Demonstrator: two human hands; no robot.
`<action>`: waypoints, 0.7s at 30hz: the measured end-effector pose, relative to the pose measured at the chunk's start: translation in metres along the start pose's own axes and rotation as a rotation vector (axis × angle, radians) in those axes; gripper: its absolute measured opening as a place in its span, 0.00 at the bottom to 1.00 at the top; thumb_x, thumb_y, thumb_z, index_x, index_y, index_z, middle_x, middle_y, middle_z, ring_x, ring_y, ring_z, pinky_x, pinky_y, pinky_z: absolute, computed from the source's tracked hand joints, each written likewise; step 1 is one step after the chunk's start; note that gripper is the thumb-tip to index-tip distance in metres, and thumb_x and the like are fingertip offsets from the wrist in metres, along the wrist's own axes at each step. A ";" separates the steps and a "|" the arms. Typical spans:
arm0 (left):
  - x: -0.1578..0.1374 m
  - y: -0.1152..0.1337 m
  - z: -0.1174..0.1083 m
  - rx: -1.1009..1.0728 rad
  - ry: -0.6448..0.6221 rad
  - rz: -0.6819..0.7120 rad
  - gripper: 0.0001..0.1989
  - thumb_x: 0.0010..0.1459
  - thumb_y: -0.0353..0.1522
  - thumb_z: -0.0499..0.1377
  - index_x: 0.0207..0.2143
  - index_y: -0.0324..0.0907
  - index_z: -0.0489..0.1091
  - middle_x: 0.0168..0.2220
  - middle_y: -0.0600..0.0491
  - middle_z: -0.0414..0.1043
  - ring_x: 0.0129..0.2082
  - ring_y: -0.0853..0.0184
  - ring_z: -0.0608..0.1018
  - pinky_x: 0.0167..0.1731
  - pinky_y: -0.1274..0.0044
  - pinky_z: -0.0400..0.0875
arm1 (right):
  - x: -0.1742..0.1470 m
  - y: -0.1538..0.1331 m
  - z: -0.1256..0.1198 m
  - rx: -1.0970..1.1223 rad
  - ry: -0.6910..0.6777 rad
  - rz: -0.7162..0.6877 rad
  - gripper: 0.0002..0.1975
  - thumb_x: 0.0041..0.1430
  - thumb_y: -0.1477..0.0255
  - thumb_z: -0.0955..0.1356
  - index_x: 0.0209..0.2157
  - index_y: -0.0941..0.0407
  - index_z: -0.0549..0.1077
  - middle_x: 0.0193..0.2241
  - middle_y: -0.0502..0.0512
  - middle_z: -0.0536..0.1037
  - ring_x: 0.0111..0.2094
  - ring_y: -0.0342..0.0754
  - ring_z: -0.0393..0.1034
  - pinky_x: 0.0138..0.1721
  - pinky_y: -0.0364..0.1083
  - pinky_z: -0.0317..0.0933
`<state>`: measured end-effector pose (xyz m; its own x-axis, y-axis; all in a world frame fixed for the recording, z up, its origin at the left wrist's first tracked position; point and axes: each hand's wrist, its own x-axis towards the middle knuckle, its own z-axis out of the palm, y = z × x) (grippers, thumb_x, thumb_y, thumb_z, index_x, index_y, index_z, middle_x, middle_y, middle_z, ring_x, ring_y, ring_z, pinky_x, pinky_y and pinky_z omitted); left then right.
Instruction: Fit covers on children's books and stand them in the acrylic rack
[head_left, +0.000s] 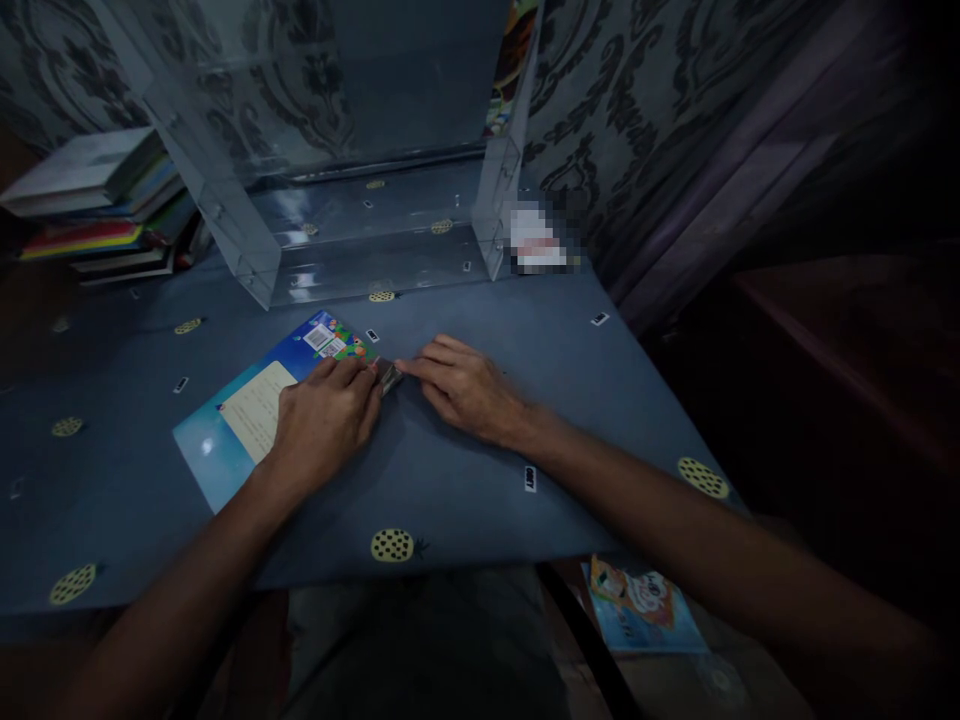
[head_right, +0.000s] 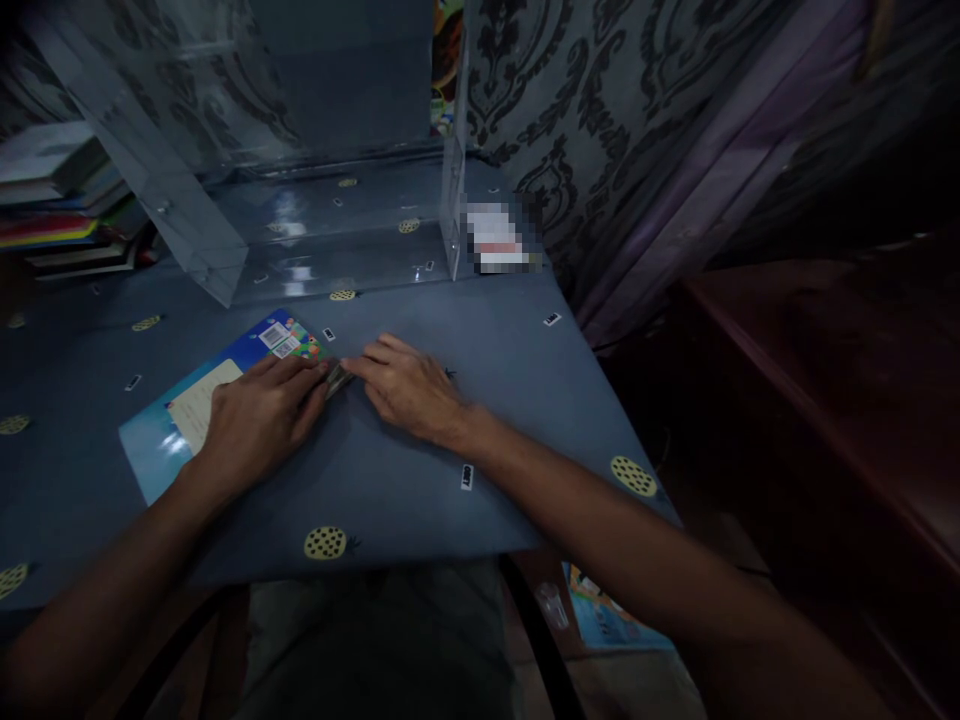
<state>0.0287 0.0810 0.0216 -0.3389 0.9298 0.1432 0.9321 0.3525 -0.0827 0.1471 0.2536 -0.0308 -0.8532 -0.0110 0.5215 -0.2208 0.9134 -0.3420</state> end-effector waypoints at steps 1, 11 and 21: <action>0.000 0.000 0.000 0.001 -0.003 -0.004 0.16 0.70 0.35 0.51 0.47 0.43 0.78 0.47 0.46 0.80 0.46 0.56 0.80 0.32 0.72 0.72 | 0.000 0.000 0.000 0.000 0.003 -0.003 0.18 0.67 0.80 0.61 0.51 0.58 0.77 0.34 0.58 0.74 0.39 0.52 0.65 0.41 0.50 0.66; 0.000 0.000 -0.001 0.031 0.006 0.016 0.18 0.71 0.35 0.48 0.47 0.42 0.78 0.48 0.47 0.80 0.45 0.58 0.80 0.34 0.72 0.72 | 0.000 -0.001 0.002 -0.058 -0.058 0.013 0.15 0.66 0.80 0.62 0.46 0.59 0.79 0.35 0.58 0.76 0.39 0.52 0.66 0.42 0.50 0.66; 0.000 0.000 0.000 0.016 0.017 0.017 0.18 0.71 0.34 0.48 0.46 0.41 0.77 0.46 0.46 0.80 0.44 0.58 0.79 0.34 0.72 0.72 | 0.001 -0.003 0.000 -0.021 -0.047 0.023 0.14 0.64 0.83 0.62 0.41 0.59 0.80 0.36 0.59 0.77 0.40 0.52 0.66 0.43 0.51 0.67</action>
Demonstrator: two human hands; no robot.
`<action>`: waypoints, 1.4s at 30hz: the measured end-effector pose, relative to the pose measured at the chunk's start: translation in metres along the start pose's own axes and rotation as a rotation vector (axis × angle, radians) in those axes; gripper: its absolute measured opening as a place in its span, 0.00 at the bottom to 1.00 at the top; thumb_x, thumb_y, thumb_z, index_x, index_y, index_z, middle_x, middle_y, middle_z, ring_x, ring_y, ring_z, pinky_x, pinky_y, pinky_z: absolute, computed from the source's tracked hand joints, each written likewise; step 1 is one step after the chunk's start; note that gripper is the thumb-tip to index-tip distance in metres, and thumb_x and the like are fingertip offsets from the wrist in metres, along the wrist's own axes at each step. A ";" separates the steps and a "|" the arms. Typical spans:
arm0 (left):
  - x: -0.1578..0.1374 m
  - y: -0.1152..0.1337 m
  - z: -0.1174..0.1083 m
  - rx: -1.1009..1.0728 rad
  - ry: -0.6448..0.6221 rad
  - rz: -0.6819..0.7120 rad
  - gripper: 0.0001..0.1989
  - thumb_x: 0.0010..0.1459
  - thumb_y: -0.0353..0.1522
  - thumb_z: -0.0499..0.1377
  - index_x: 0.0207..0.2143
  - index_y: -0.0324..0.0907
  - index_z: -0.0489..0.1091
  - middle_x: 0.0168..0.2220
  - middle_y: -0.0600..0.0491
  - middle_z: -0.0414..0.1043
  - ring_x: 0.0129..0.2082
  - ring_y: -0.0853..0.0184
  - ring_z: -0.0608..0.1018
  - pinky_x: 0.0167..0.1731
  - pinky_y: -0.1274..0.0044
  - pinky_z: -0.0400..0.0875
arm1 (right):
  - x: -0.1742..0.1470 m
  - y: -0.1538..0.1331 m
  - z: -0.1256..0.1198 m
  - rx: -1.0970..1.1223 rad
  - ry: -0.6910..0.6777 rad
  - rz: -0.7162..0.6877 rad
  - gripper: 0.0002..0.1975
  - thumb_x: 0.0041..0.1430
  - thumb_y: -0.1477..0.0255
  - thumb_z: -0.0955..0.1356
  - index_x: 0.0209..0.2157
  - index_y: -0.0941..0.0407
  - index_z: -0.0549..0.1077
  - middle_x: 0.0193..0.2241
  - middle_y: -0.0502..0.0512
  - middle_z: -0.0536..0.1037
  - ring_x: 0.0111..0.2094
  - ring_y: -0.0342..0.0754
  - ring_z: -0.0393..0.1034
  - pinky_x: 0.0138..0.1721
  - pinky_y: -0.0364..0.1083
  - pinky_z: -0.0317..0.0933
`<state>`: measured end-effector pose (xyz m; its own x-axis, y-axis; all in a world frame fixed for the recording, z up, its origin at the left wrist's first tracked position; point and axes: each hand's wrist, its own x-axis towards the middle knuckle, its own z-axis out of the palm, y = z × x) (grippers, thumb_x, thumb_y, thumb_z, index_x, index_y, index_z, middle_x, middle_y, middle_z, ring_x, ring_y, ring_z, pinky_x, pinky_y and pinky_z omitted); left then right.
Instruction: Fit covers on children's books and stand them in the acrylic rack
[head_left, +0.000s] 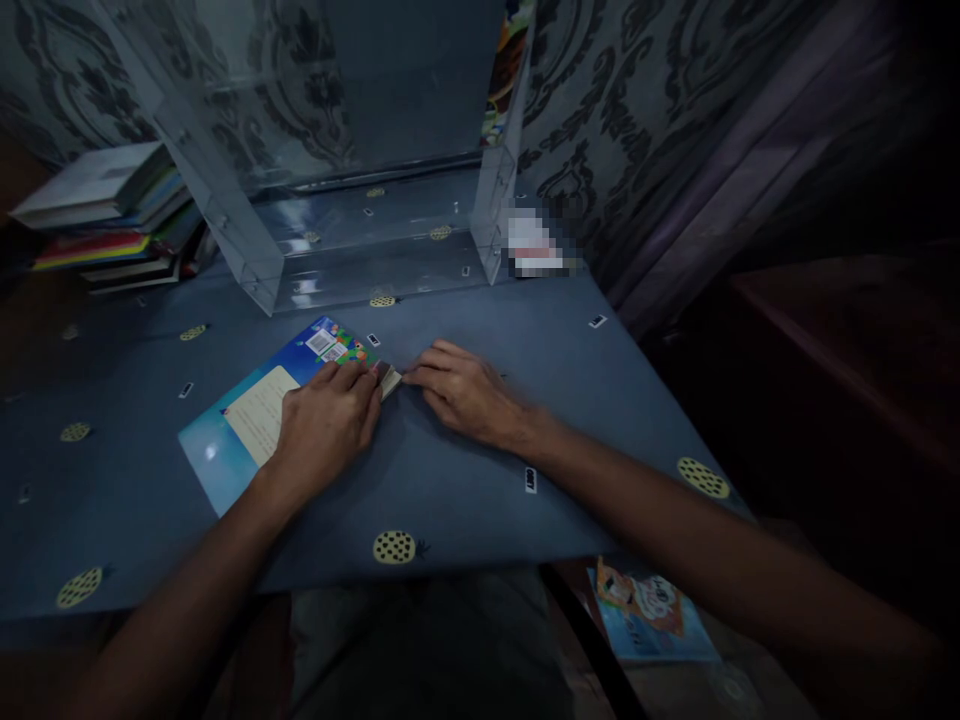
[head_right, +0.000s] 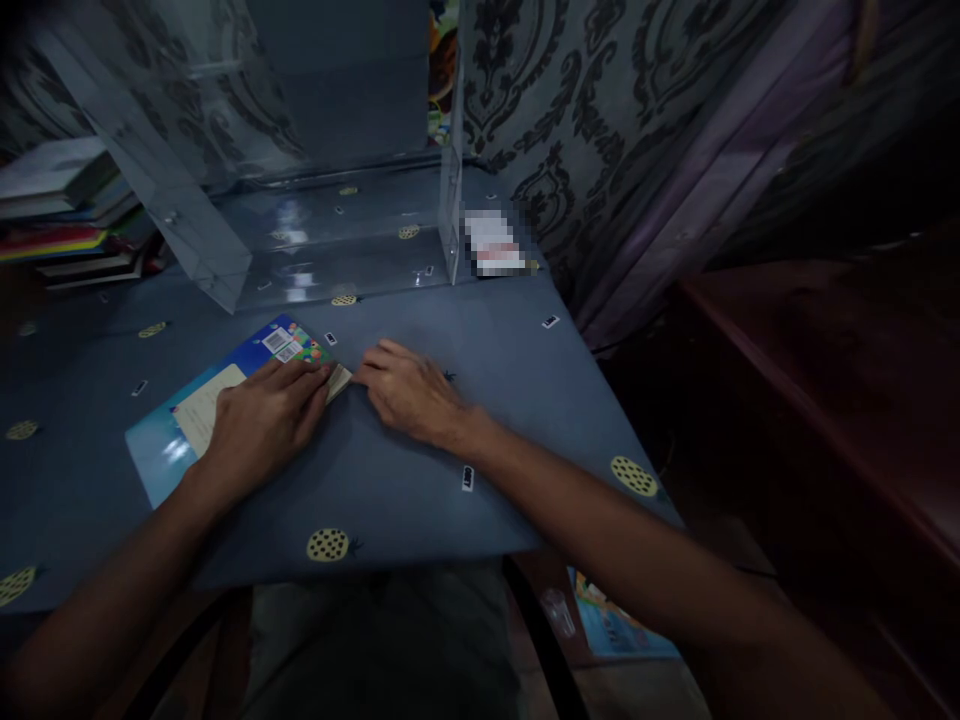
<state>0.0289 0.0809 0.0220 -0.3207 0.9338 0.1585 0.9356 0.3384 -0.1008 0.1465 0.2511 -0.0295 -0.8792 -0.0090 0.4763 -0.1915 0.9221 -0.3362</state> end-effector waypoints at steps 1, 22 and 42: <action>0.000 0.000 0.000 0.002 0.000 0.003 0.18 0.71 0.34 0.48 0.46 0.41 0.77 0.46 0.45 0.80 0.45 0.57 0.79 0.34 0.71 0.72 | 0.000 0.000 0.000 0.008 0.030 0.001 0.15 0.64 0.83 0.62 0.43 0.58 0.79 0.37 0.59 0.76 0.40 0.52 0.66 0.43 0.51 0.67; 0.000 0.000 -0.003 0.013 -0.030 0.007 0.19 0.72 0.34 0.47 0.46 0.41 0.78 0.46 0.46 0.80 0.44 0.58 0.80 0.31 0.72 0.70 | -0.001 0.001 0.000 0.037 0.040 -0.006 0.16 0.66 0.81 0.61 0.43 0.58 0.79 0.37 0.59 0.76 0.40 0.52 0.66 0.42 0.51 0.67; 0.001 0.003 -0.005 0.013 -0.065 -0.014 0.18 0.71 0.34 0.48 0.48 0.41 0.78 0.47 0.46 0.80 0.46 0.55 0.79 0.32 0.71 0.71 | 0.000 -0.001 0.000 -0.039 -0.078 0.028 0.15 0.68 0.80 0.62 0.44 0.58 0.80 0.38 0.59 0.77 0.40 0.51 0.67 0.39 0.48 0.65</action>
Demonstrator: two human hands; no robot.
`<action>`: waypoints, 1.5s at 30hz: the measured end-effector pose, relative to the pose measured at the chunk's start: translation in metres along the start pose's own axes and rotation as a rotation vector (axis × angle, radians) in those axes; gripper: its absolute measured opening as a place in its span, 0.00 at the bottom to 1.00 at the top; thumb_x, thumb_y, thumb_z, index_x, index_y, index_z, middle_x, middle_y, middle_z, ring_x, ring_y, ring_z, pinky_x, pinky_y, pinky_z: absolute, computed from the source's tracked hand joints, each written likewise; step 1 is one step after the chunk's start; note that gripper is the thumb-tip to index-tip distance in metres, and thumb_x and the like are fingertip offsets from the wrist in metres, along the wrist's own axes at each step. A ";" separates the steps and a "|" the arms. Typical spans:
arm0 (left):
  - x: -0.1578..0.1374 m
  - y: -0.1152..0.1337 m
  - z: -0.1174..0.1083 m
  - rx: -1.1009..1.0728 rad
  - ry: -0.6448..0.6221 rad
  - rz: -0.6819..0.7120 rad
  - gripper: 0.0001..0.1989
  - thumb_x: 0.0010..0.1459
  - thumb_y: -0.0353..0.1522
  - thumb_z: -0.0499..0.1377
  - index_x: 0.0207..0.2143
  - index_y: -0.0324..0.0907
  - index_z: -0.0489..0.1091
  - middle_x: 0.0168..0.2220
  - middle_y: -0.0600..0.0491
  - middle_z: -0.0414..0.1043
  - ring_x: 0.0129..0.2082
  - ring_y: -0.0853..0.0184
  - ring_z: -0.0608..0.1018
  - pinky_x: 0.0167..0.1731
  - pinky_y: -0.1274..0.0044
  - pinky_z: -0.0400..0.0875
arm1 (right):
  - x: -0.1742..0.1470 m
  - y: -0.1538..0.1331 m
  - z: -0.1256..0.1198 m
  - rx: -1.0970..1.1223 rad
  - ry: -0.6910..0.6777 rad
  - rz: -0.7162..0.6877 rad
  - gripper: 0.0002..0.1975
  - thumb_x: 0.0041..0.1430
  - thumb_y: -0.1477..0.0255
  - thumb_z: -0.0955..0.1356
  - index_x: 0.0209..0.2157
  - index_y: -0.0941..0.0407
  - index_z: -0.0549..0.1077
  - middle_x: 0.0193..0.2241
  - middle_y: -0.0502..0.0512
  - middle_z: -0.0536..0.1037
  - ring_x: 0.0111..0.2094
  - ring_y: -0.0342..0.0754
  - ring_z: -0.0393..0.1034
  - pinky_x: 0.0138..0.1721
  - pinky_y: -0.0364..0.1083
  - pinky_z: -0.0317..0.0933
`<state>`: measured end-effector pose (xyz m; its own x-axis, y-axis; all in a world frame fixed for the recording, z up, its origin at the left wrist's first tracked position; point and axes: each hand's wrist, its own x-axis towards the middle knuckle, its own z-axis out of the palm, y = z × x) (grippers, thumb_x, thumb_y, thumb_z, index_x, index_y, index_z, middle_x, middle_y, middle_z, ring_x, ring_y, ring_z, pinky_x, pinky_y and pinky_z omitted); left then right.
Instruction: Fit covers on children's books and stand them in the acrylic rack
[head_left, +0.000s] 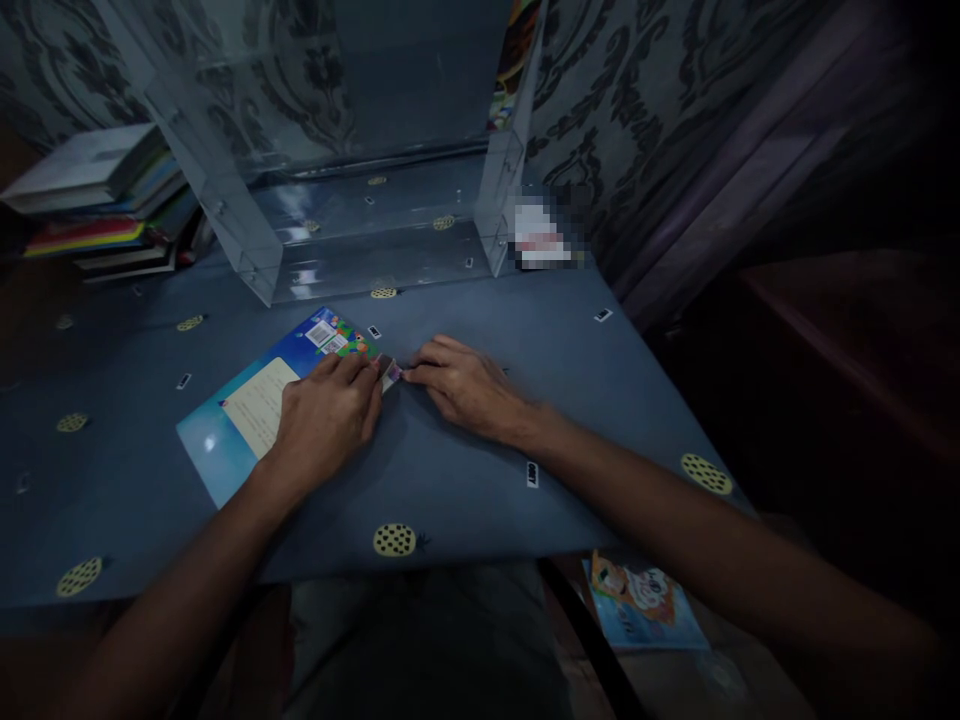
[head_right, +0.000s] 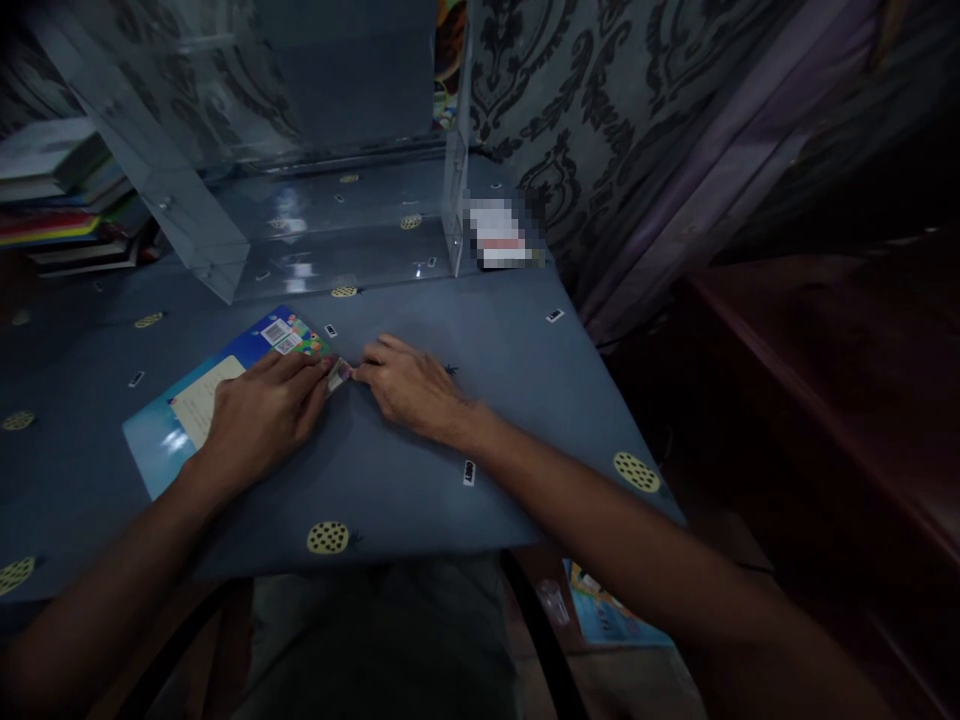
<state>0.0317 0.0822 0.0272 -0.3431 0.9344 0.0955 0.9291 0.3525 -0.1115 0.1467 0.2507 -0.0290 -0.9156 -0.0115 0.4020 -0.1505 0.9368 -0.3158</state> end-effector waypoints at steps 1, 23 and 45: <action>0.000 0.000 0.000 0.006 -0.009 -0.001 0.18 0.71 0.33 0.48 0.48 0.41 0.78 0.47 0.46 0.80 0.46 0.55 0.79 0.32 0.71 0.71 | 0.000 0.000 0.000 0.003 0.002 -0.003 0.15 0.68 0.80 0.62 0.44 0.58 0.80 0.38 0.59 0.77 0.40 0.51 0.67 0.39 0.48 0.65; 0.000 -0.001 -0.003 0.018 -0.016 0.023 0.18 0.71 0.32 0.48 0.49 0.39 0.77 0.47 0.47 0.80 0.47 0.55 0.79 0.31 0.71 0.70 | -0.001 0.002 0.002 0.042 0.052 -0.015 0.16 0.66 0.82 0.61 0.44 0.58 0.80 0.36 0.58 0.77 0.40 0.52 0.67 0.40 0.49 0.65; -0.002 -0.004 0.002 0.022 -0.002 0.041 0.19 0.71 0.33 0.47 0.51 0.40 0.76 0.49 0.46 0.80 0.48 0.55 0.79 0.34 0.69 0.73 | -0.001 -0.002 -0.001 -0.024 -0.019 -0.004 0.15 0.69 0.80 0.62 0.45 0.57 0.81 0.38 0.57 0.79 0.40 0.50 0.66 0.37 0.47 0.62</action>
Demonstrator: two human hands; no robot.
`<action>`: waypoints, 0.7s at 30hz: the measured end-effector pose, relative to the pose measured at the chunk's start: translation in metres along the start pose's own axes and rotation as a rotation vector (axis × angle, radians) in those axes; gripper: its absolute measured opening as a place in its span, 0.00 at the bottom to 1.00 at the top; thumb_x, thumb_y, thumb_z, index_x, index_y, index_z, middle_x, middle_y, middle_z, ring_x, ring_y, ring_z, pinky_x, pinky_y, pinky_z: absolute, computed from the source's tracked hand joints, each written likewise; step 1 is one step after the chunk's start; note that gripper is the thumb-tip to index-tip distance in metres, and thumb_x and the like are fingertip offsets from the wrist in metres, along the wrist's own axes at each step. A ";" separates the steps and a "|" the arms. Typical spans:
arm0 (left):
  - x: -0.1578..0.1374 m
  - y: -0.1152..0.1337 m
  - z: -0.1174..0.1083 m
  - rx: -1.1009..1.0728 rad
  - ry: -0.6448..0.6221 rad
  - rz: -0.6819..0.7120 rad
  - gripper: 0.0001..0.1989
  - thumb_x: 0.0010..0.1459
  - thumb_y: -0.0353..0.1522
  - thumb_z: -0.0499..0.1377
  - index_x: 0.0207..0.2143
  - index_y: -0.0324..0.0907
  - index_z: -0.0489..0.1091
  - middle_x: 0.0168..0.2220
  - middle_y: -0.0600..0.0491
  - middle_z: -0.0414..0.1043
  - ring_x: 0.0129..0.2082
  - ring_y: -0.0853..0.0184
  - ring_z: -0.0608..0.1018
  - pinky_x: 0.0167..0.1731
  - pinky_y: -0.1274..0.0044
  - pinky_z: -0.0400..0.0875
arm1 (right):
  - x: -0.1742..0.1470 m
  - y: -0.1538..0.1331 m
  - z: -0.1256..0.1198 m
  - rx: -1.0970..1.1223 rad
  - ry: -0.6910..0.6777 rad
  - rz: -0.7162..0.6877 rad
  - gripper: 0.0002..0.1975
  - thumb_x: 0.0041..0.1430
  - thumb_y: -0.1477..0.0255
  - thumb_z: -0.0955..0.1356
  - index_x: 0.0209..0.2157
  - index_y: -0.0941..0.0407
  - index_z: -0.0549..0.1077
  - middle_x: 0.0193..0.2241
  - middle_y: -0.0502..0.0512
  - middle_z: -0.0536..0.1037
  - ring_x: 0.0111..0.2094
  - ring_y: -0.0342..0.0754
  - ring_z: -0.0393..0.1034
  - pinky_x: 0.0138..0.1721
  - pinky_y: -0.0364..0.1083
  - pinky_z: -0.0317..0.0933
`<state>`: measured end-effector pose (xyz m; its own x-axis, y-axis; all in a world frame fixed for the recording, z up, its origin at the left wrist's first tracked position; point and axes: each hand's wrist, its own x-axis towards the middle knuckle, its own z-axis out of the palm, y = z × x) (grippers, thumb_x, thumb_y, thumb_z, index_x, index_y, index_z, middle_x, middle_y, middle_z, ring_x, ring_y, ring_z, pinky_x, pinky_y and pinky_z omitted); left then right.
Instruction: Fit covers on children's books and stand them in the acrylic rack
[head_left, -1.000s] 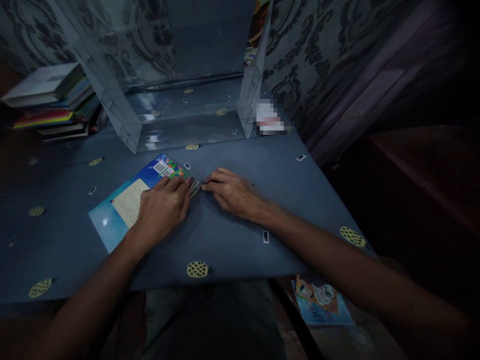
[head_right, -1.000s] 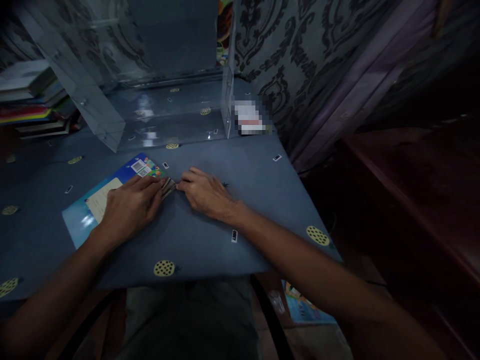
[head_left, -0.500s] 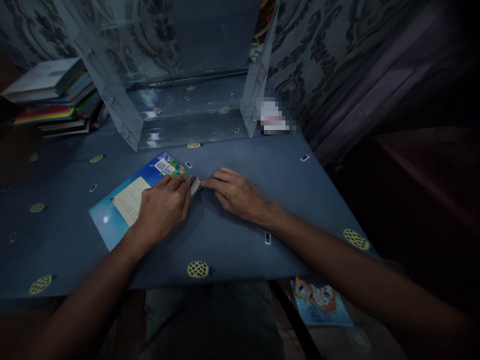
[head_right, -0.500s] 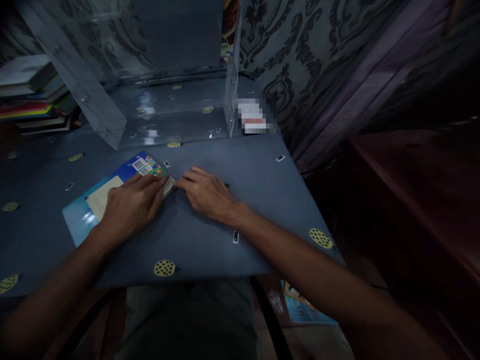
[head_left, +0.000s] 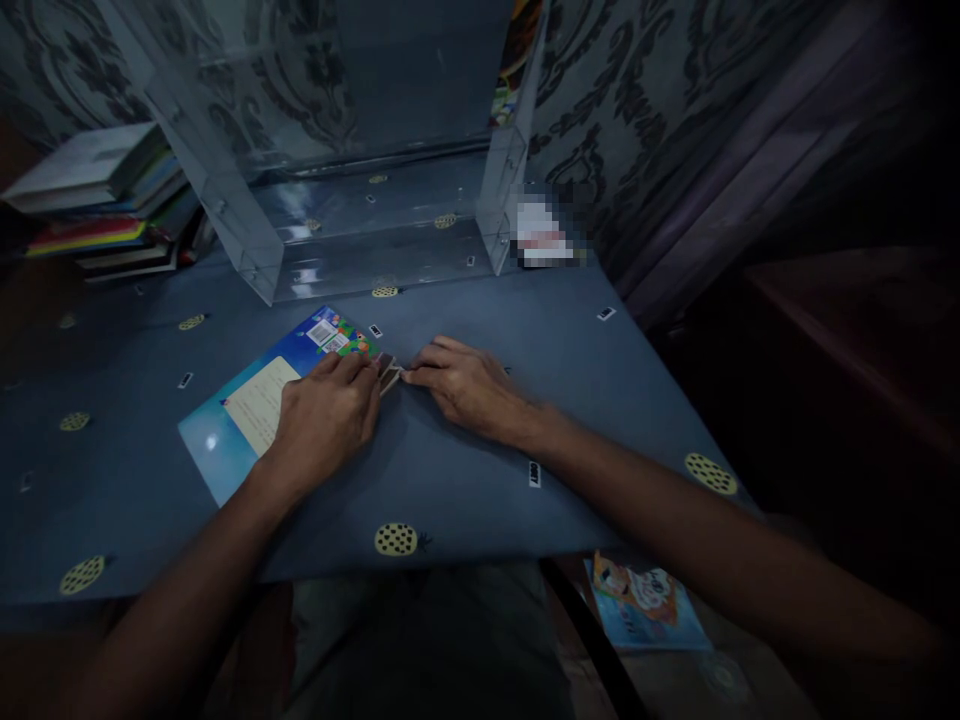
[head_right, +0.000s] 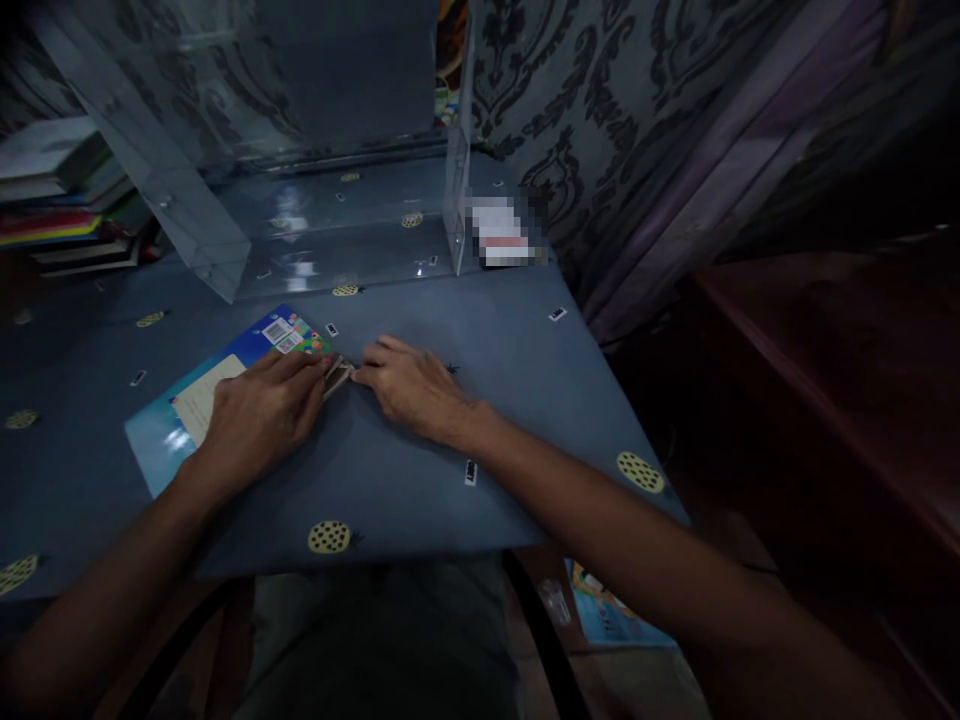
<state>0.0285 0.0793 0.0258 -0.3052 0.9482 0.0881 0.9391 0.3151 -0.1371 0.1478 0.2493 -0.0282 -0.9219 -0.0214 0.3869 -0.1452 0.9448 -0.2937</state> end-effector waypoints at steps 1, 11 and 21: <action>0.000 0.000 0.000 -0.005 0.005 0.001 0.18 0.71 0.32 0.47 0.51 0.40 0.76 0.49 0.46 0.80 0.48 0.55 0.79 0.34 0.70 0.73 | 0.000 0.000 0.000 0.002 -0.003 0.002 0.15 0.68 0.80 0.62 0.45 0.57 0.81 0.38 0.57 0.78 0.40 0.50 0.66 0.37 0.47 0.63; 0.000 0.000 -0.001 -0.031 0.034 -0.007 0.19 0.71 0.34 0.47 0.45 0.41 0.78 0.45 0.46 0.80 0.45 0.57 0.79 0.32 0.72 0.71 | 0.000 0.001 0.000 0.051 0.019 0.003 0.15 0.68 0.81 0.62 0.45 0.57 0.80 0.36 0.58 0.78 0.39 0.50 0.66 0.41 0.48 0.64; 0.000 0.000 -0.002 -0.031 0.011 -0.012 0.18 0.71 0.33 0.48 0.51 0.41 0.76 0.48 0.46 0.80 0.46 0.57 0.79 0.33 0.72 0.70 | -0.001 0.000 0.000 -0.022 0.036 -0.015 0.17 0.68 0.81 0.61 0.47 0.56 0.80 0.36 0.57 0.77 0.38 0.49 0.65 0.36 0.46 0.61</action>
<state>0.0287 0.0794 0.0275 -0.3150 0.9437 0.1005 0.9398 0.3250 -0.1057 0.1487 0.2491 -0.0285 -0.9061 -0.0238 0.4225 -0.1501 0.9516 -0.2683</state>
